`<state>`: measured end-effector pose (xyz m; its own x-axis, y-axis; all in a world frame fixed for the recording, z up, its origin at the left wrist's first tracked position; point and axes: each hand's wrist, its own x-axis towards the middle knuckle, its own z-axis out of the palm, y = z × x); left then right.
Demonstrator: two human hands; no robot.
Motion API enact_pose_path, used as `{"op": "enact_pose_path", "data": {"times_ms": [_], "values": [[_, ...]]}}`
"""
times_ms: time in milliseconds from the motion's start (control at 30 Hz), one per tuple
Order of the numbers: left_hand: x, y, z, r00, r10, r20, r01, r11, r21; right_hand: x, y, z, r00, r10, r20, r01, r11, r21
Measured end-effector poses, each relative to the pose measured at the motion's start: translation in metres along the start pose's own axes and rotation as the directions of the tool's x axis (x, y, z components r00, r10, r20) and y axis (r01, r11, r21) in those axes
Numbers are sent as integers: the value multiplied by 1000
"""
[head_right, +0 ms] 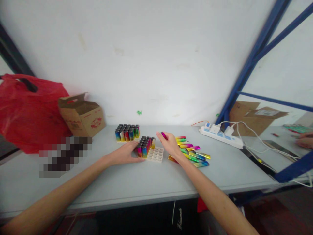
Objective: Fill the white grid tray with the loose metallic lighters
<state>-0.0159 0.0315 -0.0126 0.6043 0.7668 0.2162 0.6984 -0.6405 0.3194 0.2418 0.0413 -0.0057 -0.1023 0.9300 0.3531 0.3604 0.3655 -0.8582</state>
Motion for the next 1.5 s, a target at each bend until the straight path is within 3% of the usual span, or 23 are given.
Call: {"op": "enact_pose_path", "data": {"times_ms": [100,233,400,500,600,833,1000,1167,1233,1333,1433,1500], "values": [[0,0,1,1000,8,3,-8,1000,4,-2,6,4,995,-60,-80,48,987,-151],[0,0,1,1000,10,7,-10,1000,9,-5,6,5,990,-121,-78,104,975,-196],[0,0,1,1000,1,7,-1,999,34,-12,-8,-7,987,-135,87,146,980,-138],[1,0,2,1000,-5,-3,5,1000,22,-16,-16,-12,950,-227,215,278,929,-244],[1,0,3,1000,-9,-4,9,1000,5,-17,-18,-13,912,-316,260,399,829,-393],[0,3,0,1000,-8,9,8,1000,-12,-14,-6,-10,922,-247,299,360,829,-428],[0,3,-1,1000,-9,-5,8,1000,-29,-14,-2,-6,887,-238,396,440,696,-567],[0,2,1,1000,-16,-5,16,1000,-26,-13,-10,-1,912,-173,371,397,591,-702],[0,1,1,1000,-20,-10,20,1000,-15,-10,-12,-8,912,-170,374,391,638,-663],[0,0,1,1000,-24,-2,24,1000,16,0,-3,-34,907,-195,374,389,727,-566],[0,1,1,1000,-18,-2,18,1000,22,13,21,-73,939,-188,288,334,696,-636],[0,1,0,1000,-21,-3,21,1000,22,21,39,-97,954,-101,284,280,641,-714]]}}
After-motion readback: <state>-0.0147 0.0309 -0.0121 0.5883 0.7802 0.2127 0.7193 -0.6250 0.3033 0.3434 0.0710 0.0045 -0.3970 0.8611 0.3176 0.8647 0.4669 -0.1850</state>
